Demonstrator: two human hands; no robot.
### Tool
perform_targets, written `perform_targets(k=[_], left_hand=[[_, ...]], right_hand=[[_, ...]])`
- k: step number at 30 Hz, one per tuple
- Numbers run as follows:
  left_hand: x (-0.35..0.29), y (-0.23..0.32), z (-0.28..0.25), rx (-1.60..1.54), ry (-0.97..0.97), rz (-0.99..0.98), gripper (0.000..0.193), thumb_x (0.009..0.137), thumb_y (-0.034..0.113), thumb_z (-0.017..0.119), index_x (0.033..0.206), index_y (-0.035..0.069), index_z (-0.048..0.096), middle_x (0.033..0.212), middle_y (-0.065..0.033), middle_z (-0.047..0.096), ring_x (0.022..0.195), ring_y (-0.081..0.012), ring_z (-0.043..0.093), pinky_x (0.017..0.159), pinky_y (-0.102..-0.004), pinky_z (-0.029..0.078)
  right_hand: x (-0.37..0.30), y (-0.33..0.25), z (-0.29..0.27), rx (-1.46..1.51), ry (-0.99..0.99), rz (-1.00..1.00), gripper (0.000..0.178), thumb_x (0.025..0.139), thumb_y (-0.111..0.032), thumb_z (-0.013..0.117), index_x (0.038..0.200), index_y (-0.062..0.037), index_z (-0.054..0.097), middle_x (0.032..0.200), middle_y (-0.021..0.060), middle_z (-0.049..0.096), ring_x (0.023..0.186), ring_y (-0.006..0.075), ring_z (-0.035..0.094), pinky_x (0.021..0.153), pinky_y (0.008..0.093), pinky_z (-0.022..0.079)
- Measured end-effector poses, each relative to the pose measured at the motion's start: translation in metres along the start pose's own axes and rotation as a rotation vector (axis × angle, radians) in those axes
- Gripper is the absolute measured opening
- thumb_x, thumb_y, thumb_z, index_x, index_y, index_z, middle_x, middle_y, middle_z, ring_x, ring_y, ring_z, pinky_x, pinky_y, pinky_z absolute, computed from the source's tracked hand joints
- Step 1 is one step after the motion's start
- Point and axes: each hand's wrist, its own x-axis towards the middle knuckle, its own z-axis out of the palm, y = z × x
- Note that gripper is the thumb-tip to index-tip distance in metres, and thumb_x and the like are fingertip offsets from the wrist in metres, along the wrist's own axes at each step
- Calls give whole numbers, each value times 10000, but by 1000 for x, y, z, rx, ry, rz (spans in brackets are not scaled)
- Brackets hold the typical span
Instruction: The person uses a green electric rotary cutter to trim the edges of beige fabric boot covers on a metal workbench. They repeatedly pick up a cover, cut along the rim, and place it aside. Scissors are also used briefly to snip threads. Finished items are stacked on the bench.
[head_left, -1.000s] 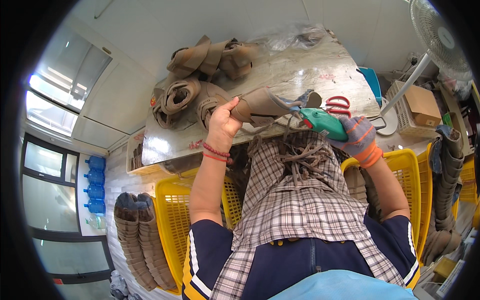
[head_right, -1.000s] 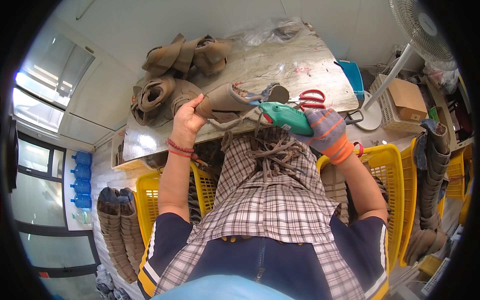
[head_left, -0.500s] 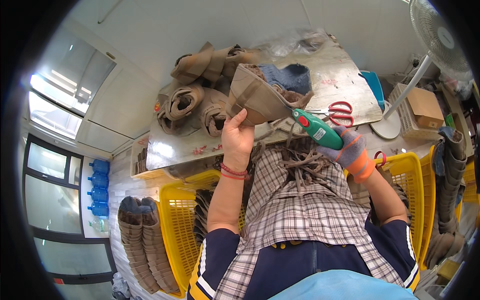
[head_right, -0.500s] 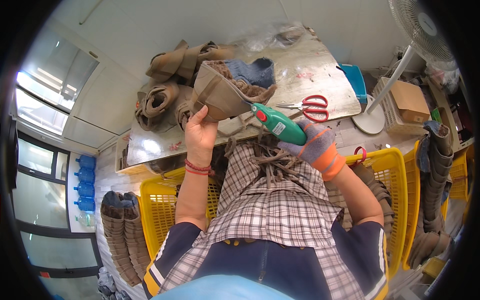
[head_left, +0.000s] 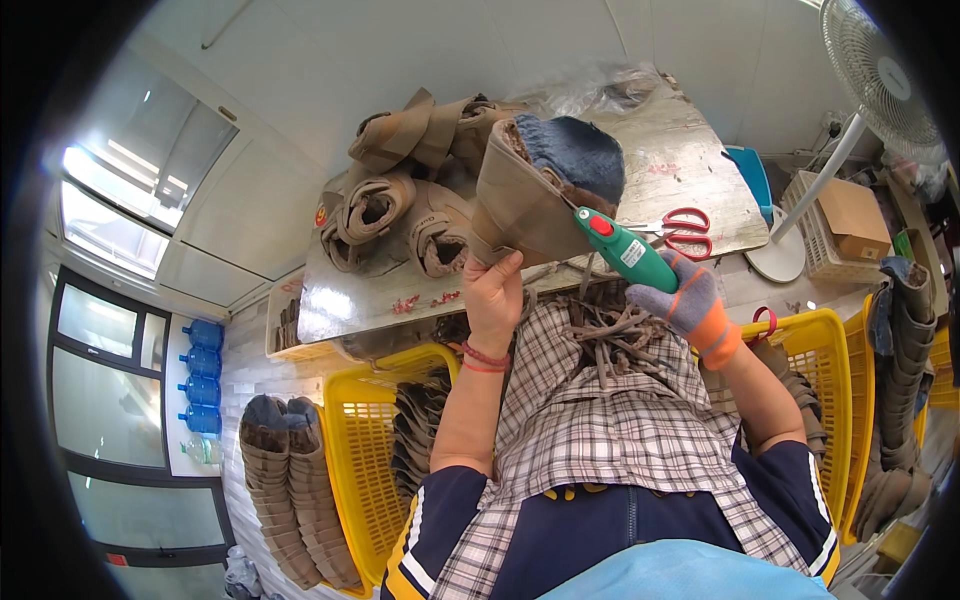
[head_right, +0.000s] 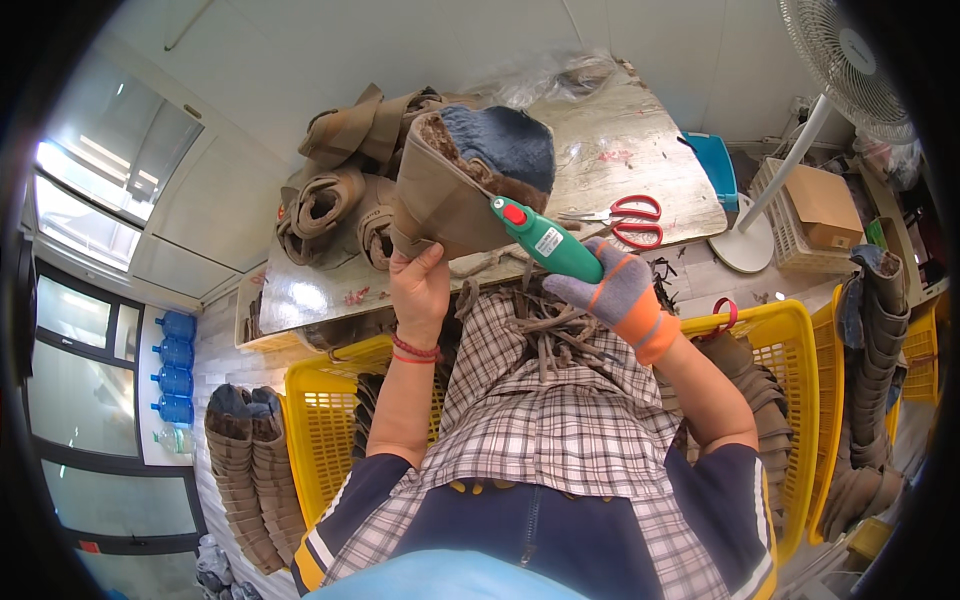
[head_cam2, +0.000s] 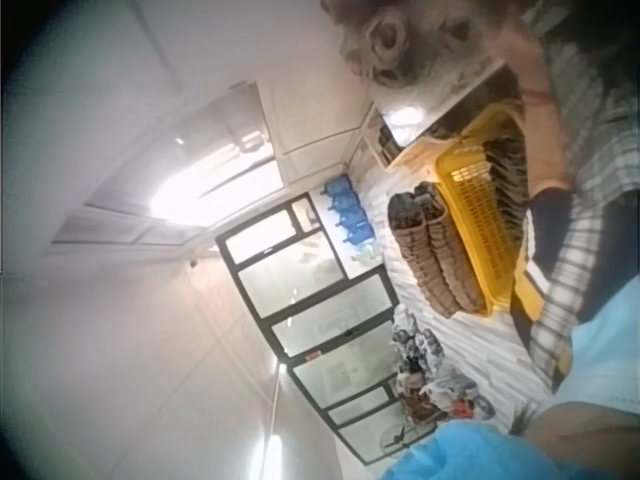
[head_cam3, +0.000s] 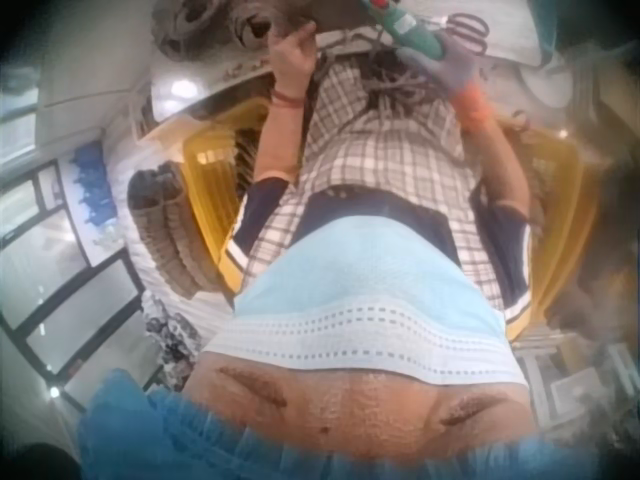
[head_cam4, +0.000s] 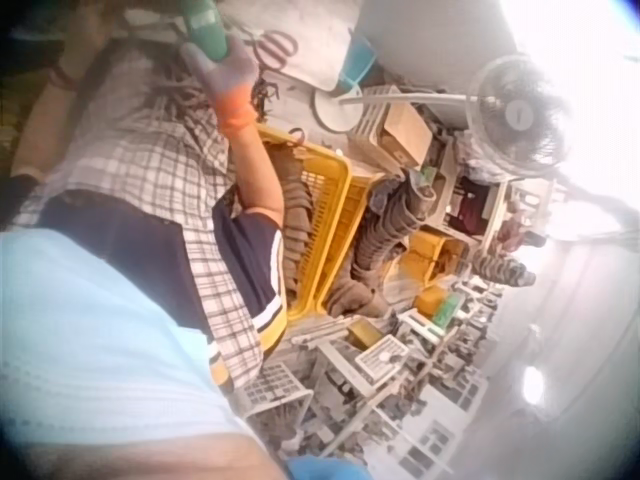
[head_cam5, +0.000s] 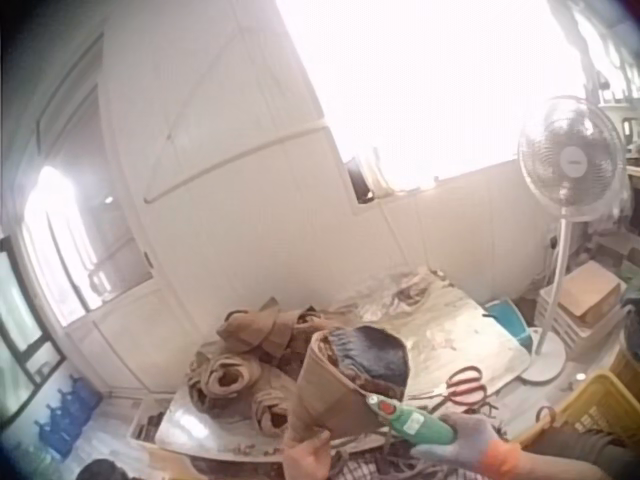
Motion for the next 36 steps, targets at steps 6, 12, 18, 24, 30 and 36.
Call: perform_targets(k=[6, 12, 18, 24, 30, 36], left_hand=[[-9, -1, -1, 176, -93, 4, 434, 819, -122, 589, 1233, 9, 579, 1176, -90, 642, 1131, -198, 570, 1002, -354, 416], [-14, 4, 5, 609, -54, -26, 380, 828, -136, 523, 1180, -14, 603, 1245, -101, 595, 1179, -261, 545, 1031, -393, 398], [-1, 17, 14, 1661, -452, 575, 375, 698, -80, 611, 1052, 23, 676, 1167, -180, 604, 1197, -379, 496, 1089, -523, 289], [0, 16, 17, 1869, -645, 603, 346, 665, -43, 557, 985, 14, 678, 1067, -158, 624, 1149, -354, 518, 1089, -612, 223], [-3, 14, 13, 1904, -855, 551, 263, 673, -5, 548, 910, 12, 662, 974, -123, 624, 1081, -333, 539, 1061, -597, 257], [-8, 13, 11, 1899, -973, 512, 221, 695, 37, 557, 890, 21, 659, 919, -104, 608, 1084, -311, 530, 1042, -580, 293]], right_hand=[[6, -6, 5, 55, 24, -25, 481, 738, -346, 815, 1010, 1, 622, 731, 60, 656, 624, 87, 603, 567, 245, 497], [9, -4, 6, 60, 87, -39, 482, 742, -357, 808, 1009, 0, 624, 751, 73, 665, 616, 101, 603, 573, 258, 501], [12, 2, 5, -25, 176, -61, 515, 727, -396, 805, 1004, 0, 628, 748, 88, 667, 635, 137, 621, 601, 286, 510], [16, 8, 0, -74, 216, 4, 531, 716, -422, 805, 993, -3, 630, 741, 95, 666, 635, 156, 631, 603, 297, 512], [17, 11, -3, 16, 253, 49, 509, 733, -421, 791, 979, -5, 632, 727, 88, 660, 627, 147, 623, 579, 297, 500], [21, 10, -10, 134, 213, 138, 482, 760, -410, 776, 955, 8, 639, 695, 61, 644, 590, 106, 585, 536, 270, 469]])
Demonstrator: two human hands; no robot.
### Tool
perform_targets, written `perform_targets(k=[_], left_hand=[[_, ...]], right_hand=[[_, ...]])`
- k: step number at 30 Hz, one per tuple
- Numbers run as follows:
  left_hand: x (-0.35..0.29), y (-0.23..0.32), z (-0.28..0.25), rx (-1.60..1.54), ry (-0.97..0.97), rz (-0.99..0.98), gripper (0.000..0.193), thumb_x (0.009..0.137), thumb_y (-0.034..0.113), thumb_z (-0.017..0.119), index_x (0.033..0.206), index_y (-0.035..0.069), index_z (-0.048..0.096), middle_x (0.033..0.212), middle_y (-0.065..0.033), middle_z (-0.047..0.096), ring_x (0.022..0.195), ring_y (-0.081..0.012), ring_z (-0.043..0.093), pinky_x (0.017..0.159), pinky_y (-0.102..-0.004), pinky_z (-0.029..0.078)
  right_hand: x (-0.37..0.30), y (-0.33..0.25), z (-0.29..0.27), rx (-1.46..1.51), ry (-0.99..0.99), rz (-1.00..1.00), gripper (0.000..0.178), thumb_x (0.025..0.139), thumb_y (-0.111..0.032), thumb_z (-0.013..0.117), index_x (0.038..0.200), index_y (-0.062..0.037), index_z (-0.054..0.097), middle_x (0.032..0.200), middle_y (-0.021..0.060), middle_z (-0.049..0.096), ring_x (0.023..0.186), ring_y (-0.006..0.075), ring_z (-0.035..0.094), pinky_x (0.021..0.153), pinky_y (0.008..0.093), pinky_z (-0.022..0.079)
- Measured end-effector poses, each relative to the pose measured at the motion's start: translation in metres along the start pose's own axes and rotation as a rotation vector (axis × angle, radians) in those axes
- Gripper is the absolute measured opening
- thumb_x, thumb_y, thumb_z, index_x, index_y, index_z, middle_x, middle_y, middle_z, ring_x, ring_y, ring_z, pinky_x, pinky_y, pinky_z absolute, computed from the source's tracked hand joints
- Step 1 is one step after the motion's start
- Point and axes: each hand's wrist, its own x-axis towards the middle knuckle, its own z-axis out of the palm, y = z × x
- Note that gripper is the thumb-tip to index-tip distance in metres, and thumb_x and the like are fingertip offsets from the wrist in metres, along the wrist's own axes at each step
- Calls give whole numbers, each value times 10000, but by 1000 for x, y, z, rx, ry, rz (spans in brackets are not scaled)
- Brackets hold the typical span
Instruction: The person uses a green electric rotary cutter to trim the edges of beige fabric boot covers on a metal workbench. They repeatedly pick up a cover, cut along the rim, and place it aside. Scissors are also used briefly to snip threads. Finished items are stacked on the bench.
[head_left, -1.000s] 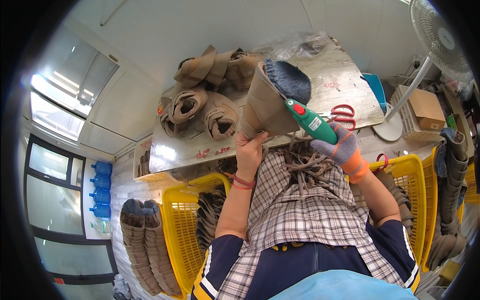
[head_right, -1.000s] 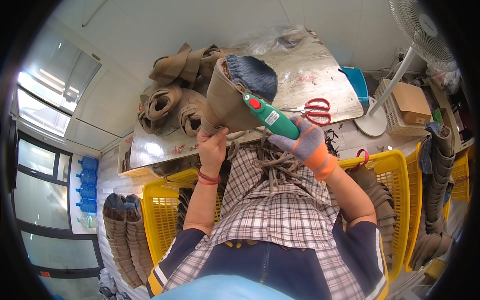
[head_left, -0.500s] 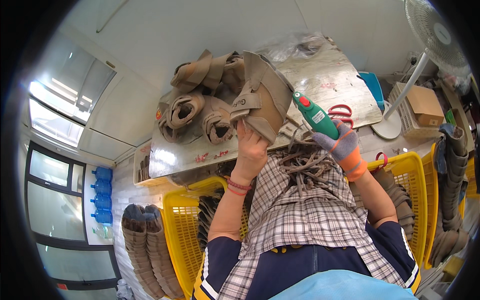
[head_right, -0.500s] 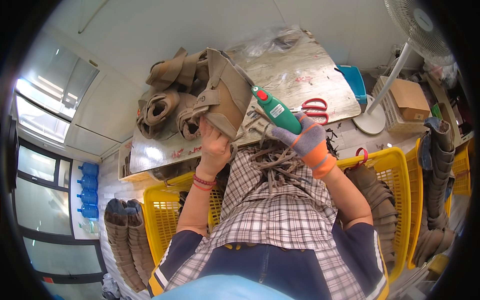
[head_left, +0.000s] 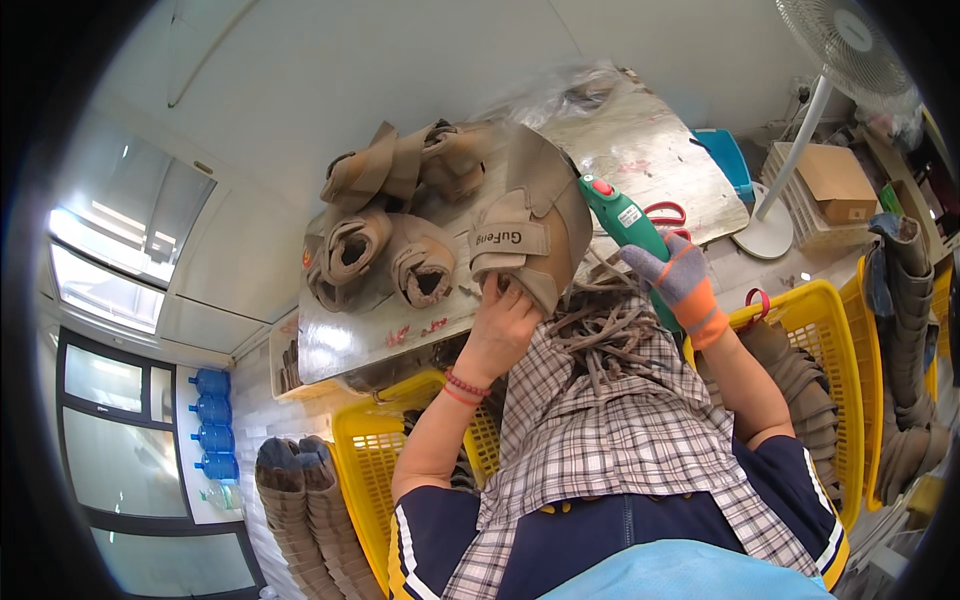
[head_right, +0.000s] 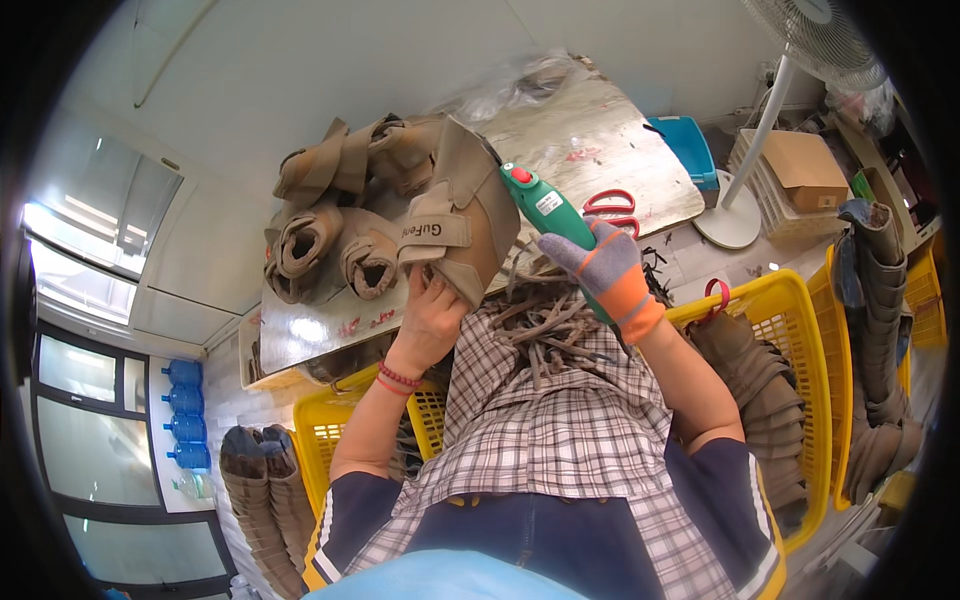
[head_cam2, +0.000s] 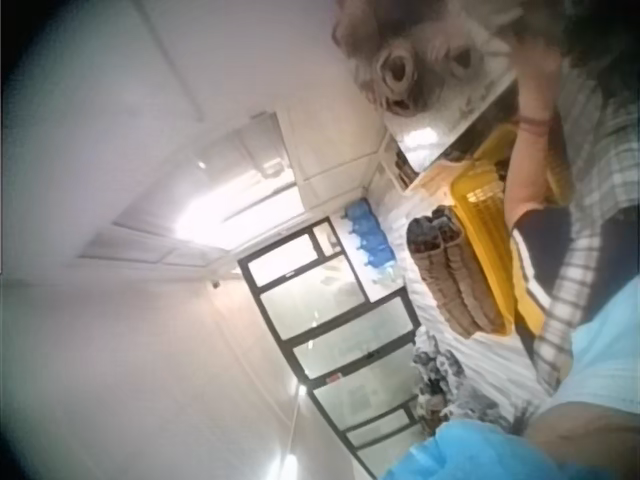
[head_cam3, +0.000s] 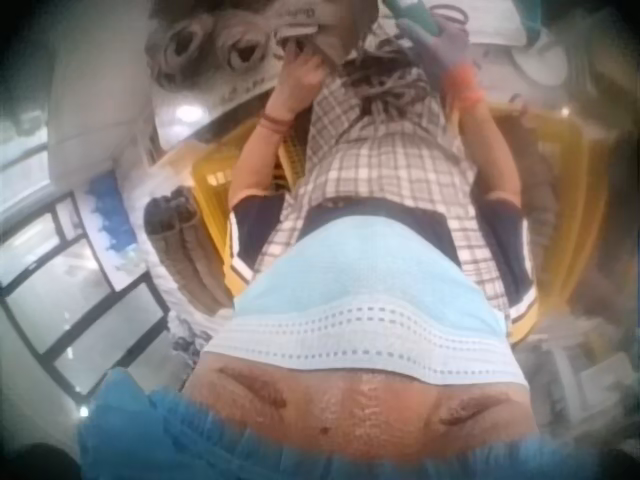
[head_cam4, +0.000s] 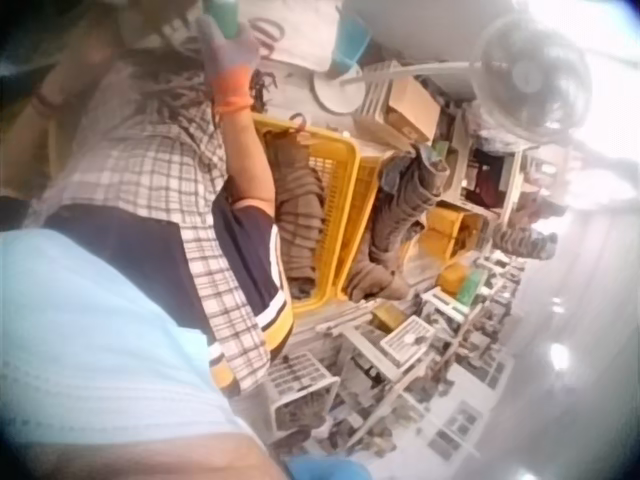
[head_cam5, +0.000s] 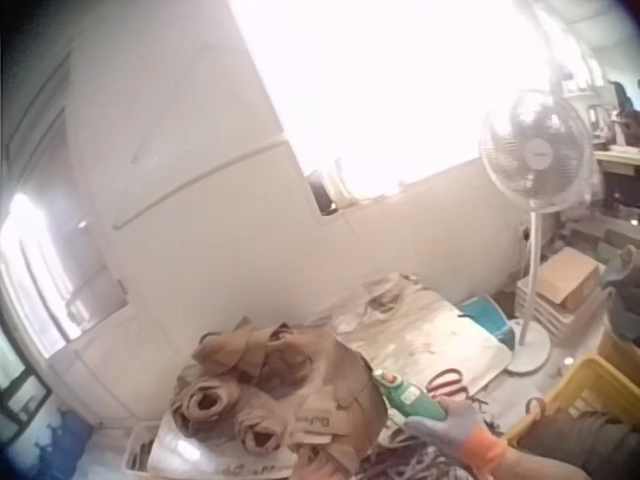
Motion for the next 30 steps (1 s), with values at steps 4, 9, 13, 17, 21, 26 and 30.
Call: perform_targets(k=[4, 9, 13, 17, 21, 26, 30], left_hand=[[-7, 0, 5, -56, -10, 42, 242, 677, 16, 567, 900, 25, 662, 964, -106, 613, 1078, -304, 544, 1043, -581, 297], [-12, 6, 5, -240, 185, -26, 386, 635, -97, 548, 984, 14, 669, 1082, -153, 620, 1108, -326, 558, 1054, -549, 332], [-54, -10, 5, -1440, 432, -776, 454, 808, -123, 546, 1256, -51, 538, 1271, -133, 579, 1155, -229, 565, 974, -383, 461], [-56, -17, -2, -1928, 777, -665, 500, 823, -77, 595, 1309, -5, 505, 1279, -115, 579, 1170, -248, 559, 1006, -392, 449], [-90, -11, 6, -2111, 929, -741, 514, 820, -54, 607, 1314, 48, 506, 1333, -98, 540, 1237, -265, 505, 1080, -437, 380], [-122, 9, 18, -2221, 1105, -822, 505, 814, -52, 620, 1297, 57, 518, 1327, -94, 543, 1251, -265, 485, 1099, -450, 349], [-126, 29, 30, -2228, 1151, -784, 510, 793, -46, 639, 1280, 54, 525, 1305, -96, 557, 1239, -290, 488, 1097, -469, 340]], right_hand=[[9, -4, -4, 120, -36, 51, 465, 768, -407, 775, 905, 16, 640, 638, 33, 604, 534, 82, 536, 488, 248, 424], [50, 27, -21, -80, 84, 65, 550, 746, -534, 742, 849, -3, 639, 598, 44, 594, 512, 102, 537, 480, 264, 424], [101, 43, -48, -738, 122, 51, 725, 729, -724, 600, 957, -36, 635, 829, 196, 680, 805, 363, 658, 704, 431, 500], [147, 81, -62, -1234, 75, 124, 700, 768, -707, 555, 1076, -80, 595, 915, 189, 690, 879, 365, 666, 775, 425, 512], [165, 102, -59, -1381, -24, 86, 665, 786, -695, 544, 1070, -95, 588, 931, 180, 694, 894, 347, 672, 783, 431, 515], [159, 107, -56, -1401, 85, -110, 671, 823, -689, 500, 1085, -81, 612, 975, 175, 671, 925, 347, 636, 819, 428, 490], [78, 49, -11, -531, -123, -320, 665, 810, -505, 623, 1246, -12, 522, 1149, 160, 596, 1057, 281, 556, 927, 379, 434]])
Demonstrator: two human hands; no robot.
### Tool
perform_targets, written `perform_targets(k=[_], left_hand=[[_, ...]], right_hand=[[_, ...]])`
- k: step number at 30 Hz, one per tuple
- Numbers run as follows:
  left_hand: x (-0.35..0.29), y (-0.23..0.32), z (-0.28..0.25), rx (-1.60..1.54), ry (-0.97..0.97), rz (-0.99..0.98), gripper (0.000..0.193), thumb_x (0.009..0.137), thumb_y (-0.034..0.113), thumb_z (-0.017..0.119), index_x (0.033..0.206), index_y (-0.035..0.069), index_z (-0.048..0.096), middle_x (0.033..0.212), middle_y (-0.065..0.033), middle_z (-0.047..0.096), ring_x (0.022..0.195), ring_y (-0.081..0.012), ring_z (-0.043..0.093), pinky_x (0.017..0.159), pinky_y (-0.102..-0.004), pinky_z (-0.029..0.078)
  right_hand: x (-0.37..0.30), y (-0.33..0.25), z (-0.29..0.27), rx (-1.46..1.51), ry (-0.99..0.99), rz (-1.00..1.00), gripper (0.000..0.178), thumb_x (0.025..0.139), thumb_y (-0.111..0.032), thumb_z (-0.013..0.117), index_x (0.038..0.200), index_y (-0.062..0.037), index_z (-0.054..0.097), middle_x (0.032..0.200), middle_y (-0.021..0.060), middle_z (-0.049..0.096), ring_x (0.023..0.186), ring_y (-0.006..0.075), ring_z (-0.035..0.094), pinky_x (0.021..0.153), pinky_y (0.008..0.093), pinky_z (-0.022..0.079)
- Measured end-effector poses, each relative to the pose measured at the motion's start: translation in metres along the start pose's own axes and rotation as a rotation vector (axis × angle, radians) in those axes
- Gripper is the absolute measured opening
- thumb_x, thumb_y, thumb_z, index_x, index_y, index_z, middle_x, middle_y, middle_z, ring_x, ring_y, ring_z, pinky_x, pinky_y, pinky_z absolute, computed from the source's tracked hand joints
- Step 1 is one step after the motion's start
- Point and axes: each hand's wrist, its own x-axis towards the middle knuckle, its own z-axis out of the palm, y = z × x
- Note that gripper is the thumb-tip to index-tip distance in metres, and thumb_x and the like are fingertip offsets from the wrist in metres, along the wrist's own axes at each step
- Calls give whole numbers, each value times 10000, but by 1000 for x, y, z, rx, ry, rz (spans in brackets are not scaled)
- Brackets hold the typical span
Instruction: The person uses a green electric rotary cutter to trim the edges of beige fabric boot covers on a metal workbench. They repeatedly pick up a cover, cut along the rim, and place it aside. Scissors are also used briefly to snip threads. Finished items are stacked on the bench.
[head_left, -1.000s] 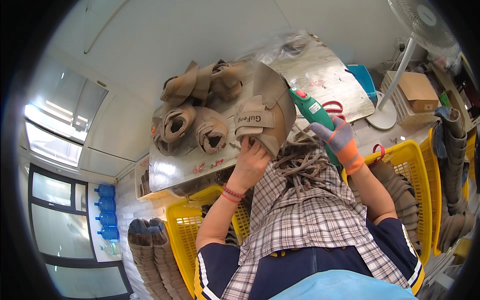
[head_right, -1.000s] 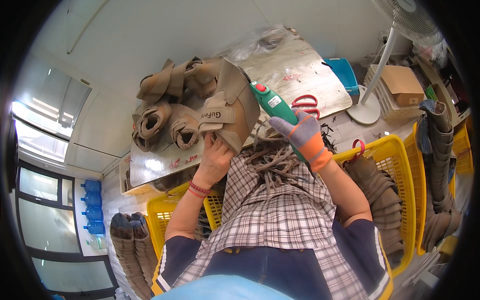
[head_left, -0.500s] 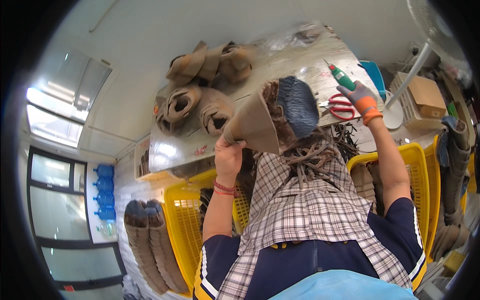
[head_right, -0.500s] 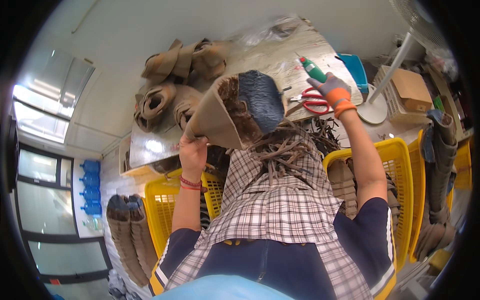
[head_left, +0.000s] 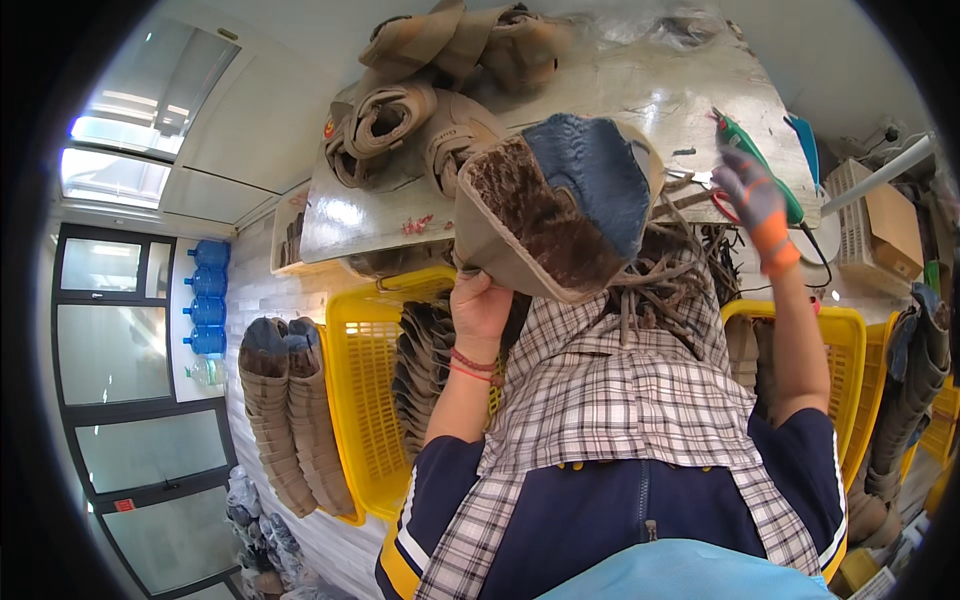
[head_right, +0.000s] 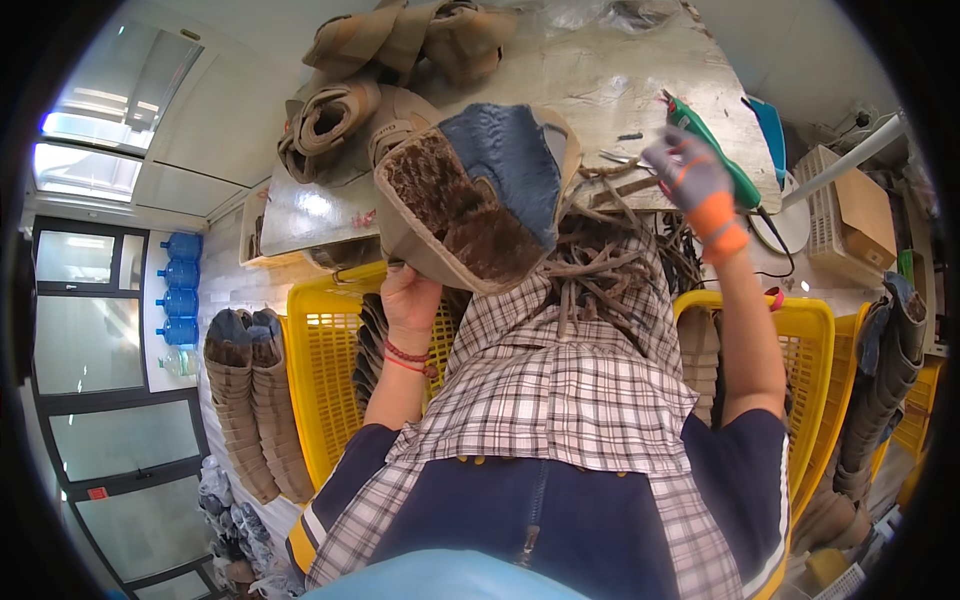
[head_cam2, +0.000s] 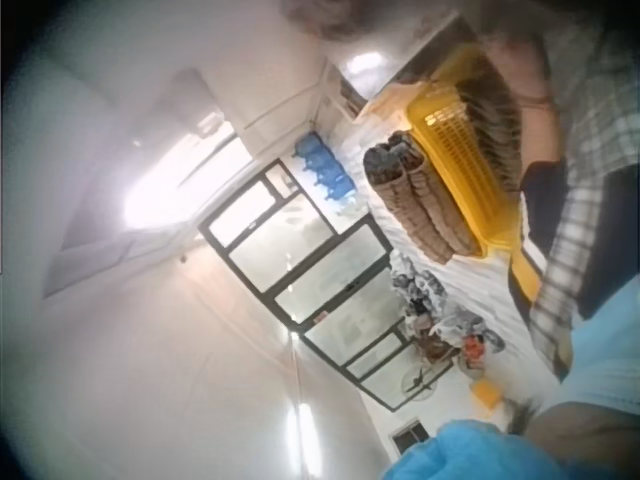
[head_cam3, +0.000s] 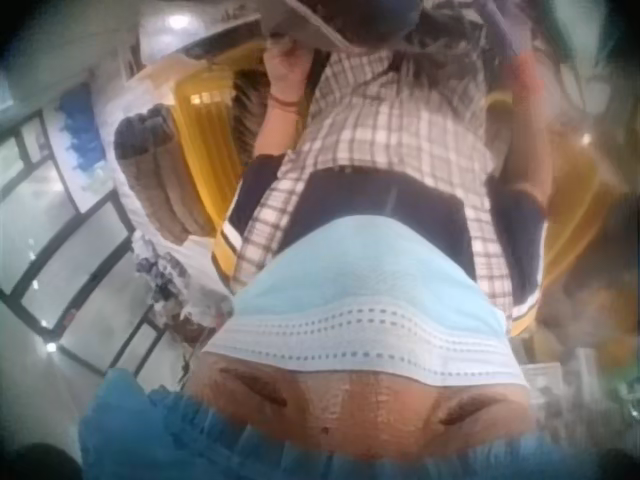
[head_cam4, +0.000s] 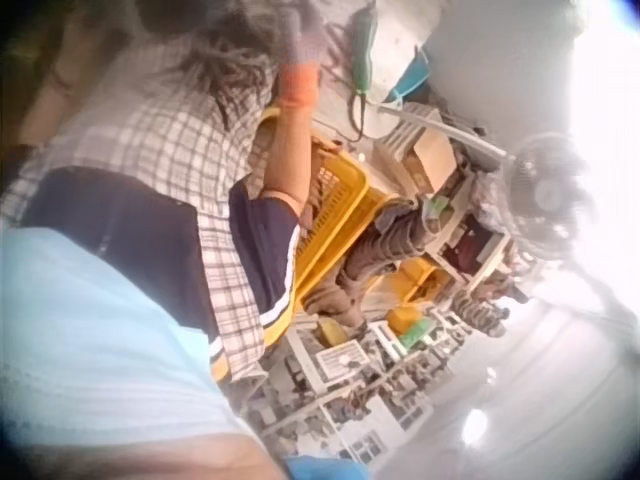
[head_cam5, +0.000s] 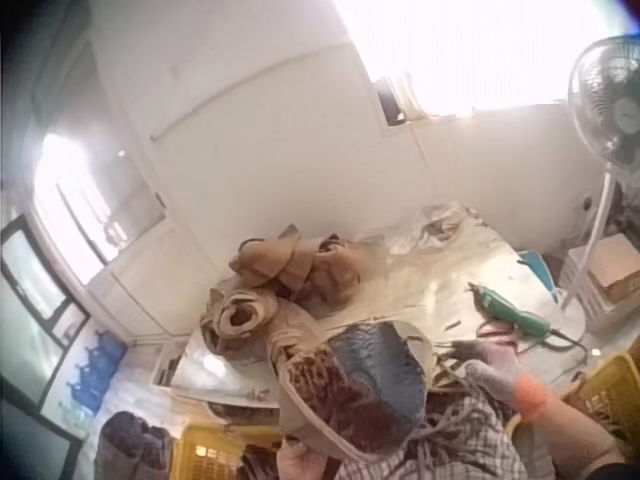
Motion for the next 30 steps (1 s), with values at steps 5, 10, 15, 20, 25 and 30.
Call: perform_targets(k=[5, 10, 15, 20, 25, 30], left_hand=[[-10, -30, -9, 45, -23, -67, 662, 722, 11, 700, 1339, 53, 463, 1322, -125, 527, 1261, -384, 445, 1099, -518, 315], [-25, -23, 22, -51, -4, -248, 701, 803, 238, 687, 1418, 111, 376, 1372, -138, 471, 1296, -450, 374, 1096, -570, 283], [-37, -43, 7, 11, -238, -98, 483, 944, 464, 492, 1002, 0, 614, 871, -54, 647, 780, -211, 581, 1035, -471, 355], [-69, -24, 46, 406, 19, -215, 347, 932, 294, 573, 977, -43, 645, 844, -86, 678, 793, -200, 628, 949, -396, 452], [-38, -7, 121, 1507, -712, 173, 225, 779, 162, 730, 855, -32, 645, 827, -136, 663, 749, -255, 626, 702, -334, 485], [-27, -45, 140, 1988, -970, 413, 185, 638, 79, 663, 635, 62, 479, 609, -57, 469, 615, -216, 491, 612, -324, 401]], right_hand=[[-72, -97, 48, 769, -134, 102, 515, 785, -170, 764, 1226, 5, 565, 1191, 98, 619, 1078, 157, 570, 916, 297, 453], [-86, -98, 70, 767, 178, 97, 215, 851, -59, 658, 1050, 21, 660, 1014, 70, 697, 872, 115, 634, 784, 254, 499], [-60, -86, 60, 1279, 17, 560, 210, 829, 0, 645, 1036, 39, 649, 953, 84, 701, 835, 129, 656, 754, 247, 528], [-76, -51, 90, 1396, -170, 618, 147, 854, -32, 623, 989, 20, 652, 989, 68, 688, 836, 144, 650, 743, 267, 534], [-111, -7, 89, 898, -147, 325, 271, 939, -163, 491, 1134, -2, 589, 1050, 76, 657, 896, 160, 631, 811, 279, 504], [-127, -13, 41, 1266, -167, 682, 498, 986, -425, 445, 1225, 2, 533, 1132, 127, 630, 950, 200, 628, 836, 325, 496]])
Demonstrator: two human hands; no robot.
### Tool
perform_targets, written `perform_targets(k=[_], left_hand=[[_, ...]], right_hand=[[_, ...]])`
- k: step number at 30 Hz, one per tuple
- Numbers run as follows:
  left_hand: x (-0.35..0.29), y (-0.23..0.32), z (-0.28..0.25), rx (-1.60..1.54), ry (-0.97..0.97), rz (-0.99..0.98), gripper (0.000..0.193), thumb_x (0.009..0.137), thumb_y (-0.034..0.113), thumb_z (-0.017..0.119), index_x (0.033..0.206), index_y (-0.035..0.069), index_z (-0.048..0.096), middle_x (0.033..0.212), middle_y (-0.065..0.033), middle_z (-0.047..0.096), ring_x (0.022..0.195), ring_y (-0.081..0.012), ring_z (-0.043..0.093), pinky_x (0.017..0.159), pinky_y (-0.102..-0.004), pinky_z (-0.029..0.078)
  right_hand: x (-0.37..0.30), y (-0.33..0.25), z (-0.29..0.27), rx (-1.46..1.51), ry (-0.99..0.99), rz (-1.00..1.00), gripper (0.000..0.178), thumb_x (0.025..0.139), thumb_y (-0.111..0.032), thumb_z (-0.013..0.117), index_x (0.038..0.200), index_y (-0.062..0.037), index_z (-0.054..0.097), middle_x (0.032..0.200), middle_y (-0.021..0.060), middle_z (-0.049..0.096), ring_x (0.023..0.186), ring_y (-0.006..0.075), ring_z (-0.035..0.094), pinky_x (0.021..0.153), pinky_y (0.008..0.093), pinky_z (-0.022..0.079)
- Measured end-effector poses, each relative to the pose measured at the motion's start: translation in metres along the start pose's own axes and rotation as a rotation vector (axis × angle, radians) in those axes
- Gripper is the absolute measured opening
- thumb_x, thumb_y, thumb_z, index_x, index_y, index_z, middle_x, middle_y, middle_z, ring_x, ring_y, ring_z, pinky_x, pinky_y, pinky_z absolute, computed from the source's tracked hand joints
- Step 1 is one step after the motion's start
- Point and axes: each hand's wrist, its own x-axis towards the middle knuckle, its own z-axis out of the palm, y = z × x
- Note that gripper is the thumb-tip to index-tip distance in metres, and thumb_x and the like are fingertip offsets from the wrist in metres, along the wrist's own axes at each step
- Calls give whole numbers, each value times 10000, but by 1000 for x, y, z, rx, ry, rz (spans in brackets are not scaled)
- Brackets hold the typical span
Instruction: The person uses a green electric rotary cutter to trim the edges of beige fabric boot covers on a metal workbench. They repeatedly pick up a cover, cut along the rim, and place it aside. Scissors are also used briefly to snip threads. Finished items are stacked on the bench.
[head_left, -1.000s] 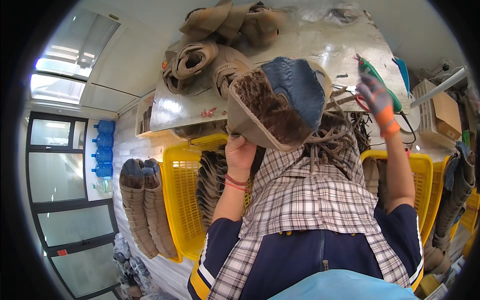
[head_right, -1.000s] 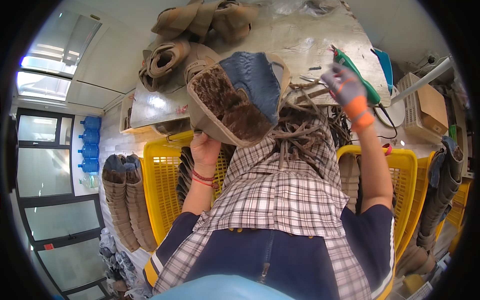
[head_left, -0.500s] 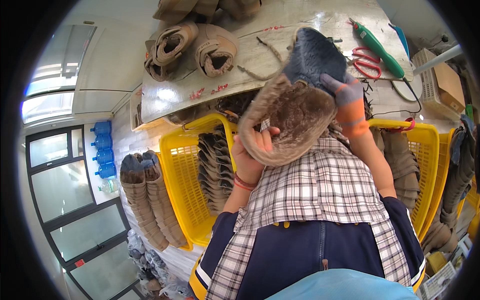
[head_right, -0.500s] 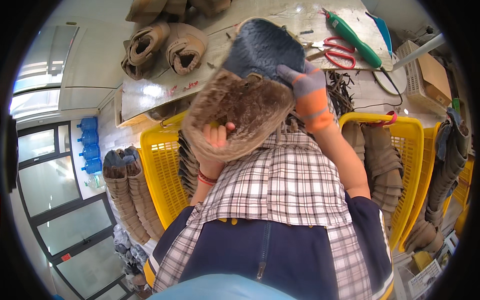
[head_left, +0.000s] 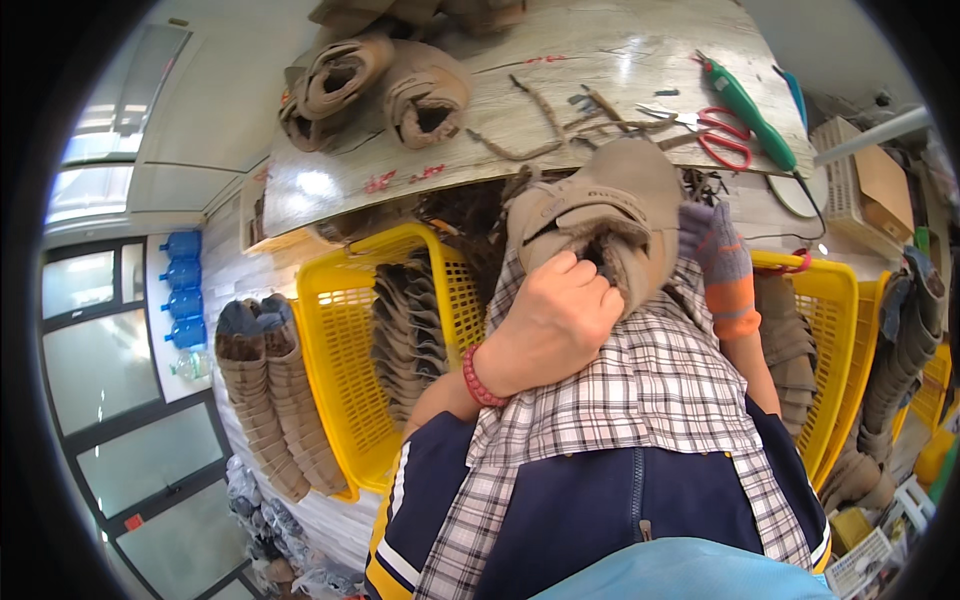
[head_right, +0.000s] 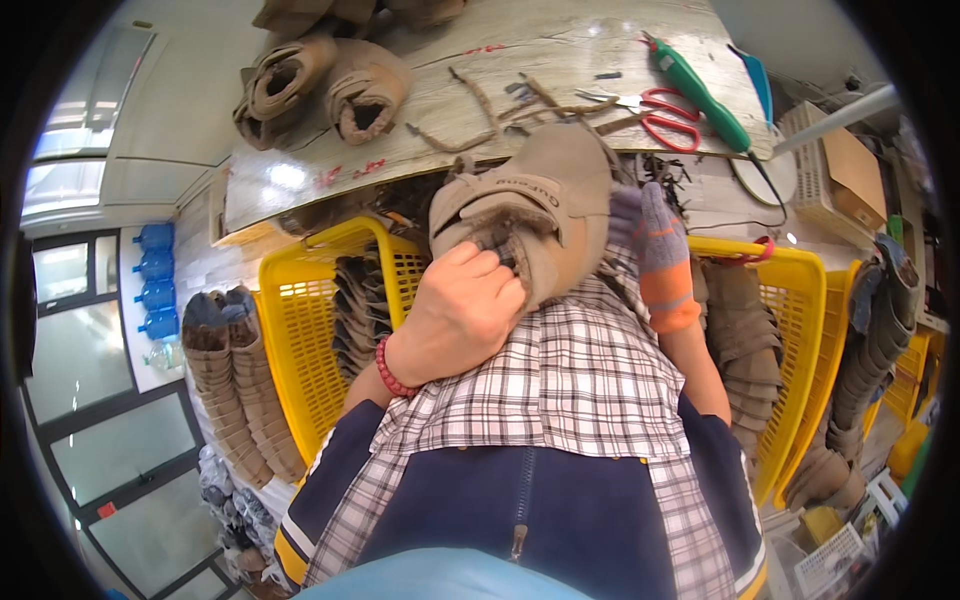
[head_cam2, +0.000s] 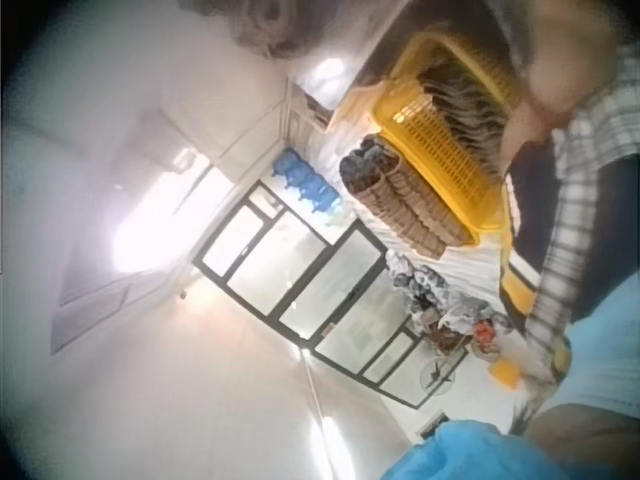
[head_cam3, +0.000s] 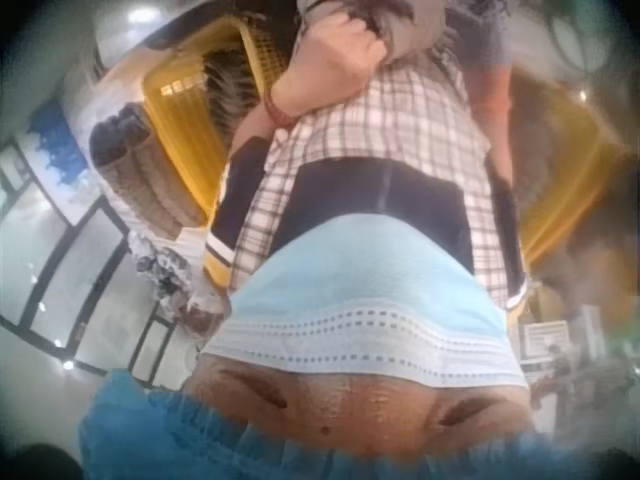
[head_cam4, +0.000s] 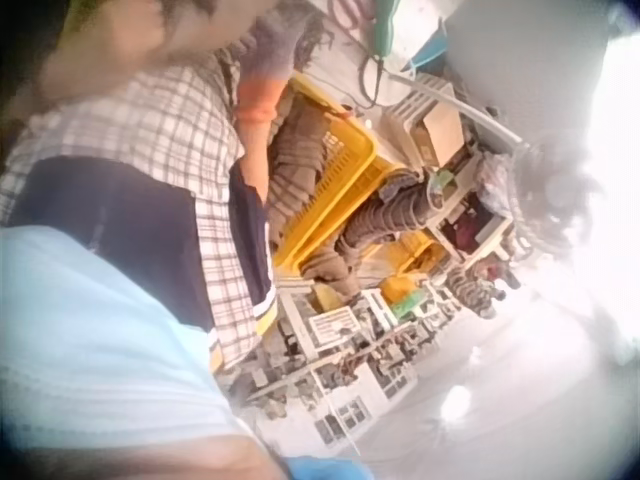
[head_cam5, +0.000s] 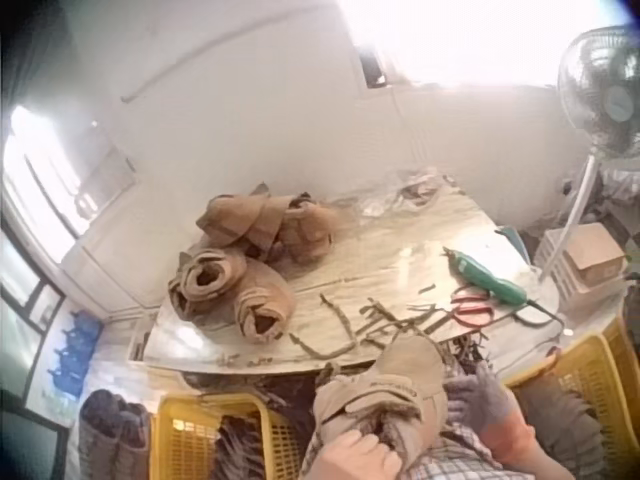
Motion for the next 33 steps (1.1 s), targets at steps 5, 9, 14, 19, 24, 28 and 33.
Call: perform_targets(k=[5, 9, 14, 19, 24, 28, 33], left_hand=[[12, -6, 16, -7, -7, 37, 252, 614, 112, 750, 654, 64, 506, 613, -51, 487, 620, -213, 503, 600, -330, 400], [13, -6, 11, -104, 73, -48, 286, 604, 167, 789, 690, 58, 539, 637, -49, 513, 641, -221, 513, 632, -342, 403], [4, -9, -3, -221, 277, -145, 299, 666, 221, 809, 820, 31, 637, 720, -53, 571, 749, -261, 535, 759, -359, 417], [-11, -22, -9, -369, 377, -599, 748, 709, 57, 733, 1382, 46, 407, 1330, -174, 457, 1226, -356, 434, 1039, -415, 364], [-20, -48, 0, -524, 81, -466, 582, 713, -122, 408, 1245, 49, 572, 1234, -196, 582, 1197, -307, 543, 1027, -360, 425], [-29, -38, 11, -546, 318, -554, 445, 756, -150, 425, 1096, 11, 661, 1122, -174, 650, 1065, -281, 633, 943, -328, 485], [-21, -37, 16, -288, 491, -478, 391, 783, -140, 513, 1112, 25, 647, 1091, -178, 651, 1022, -316, 637, 877, -346, 513]], right_hand=[[-22, 15, 11, 460, -30, 229, 488, 965, -338, 524, 1310, 0, 455, 1223, 151, 579, 1094, 240, 578, 935, 390, 480], [-27, 19, 37, 604, -80, 229, 410, 973, -216, 514, 1336, -42, 435, 1297, 119, 534, 1181, 270, 530, 1006, 449, 445], [-22, 15, 44, 608, -157, 269, 401, 975, -227, 505, 1332, -52, 447, 1317, 121, 521, 1187, 273, 528, 1010, 452, 442], [-24, 13, 43, 277, -139, 194, 399, 943, -150, 554, 1315, -29, 476, 1286, 125, 549, 1148, 265, 561, 994, 383, 449], [-13, 30, 19, -176, -92, 50, 506, 776, -75, 726, 1241, 13, 549, 1201, 167, 609, 1120, 286, 588, 948, 349, 459], [-12, 45, 2, -603, -40, -348, 583, 692, -107, 797, 1213, 18, 567, 1167, 198, 618, 1088, 333, 599, 924, 386, 472], [-21, 26, 21, -755, -124, -688, 582, 788, -104, 696, 1308, 7, 461, 1263, 147, 561, 1080, 288, 598, 934, 376, 472]])
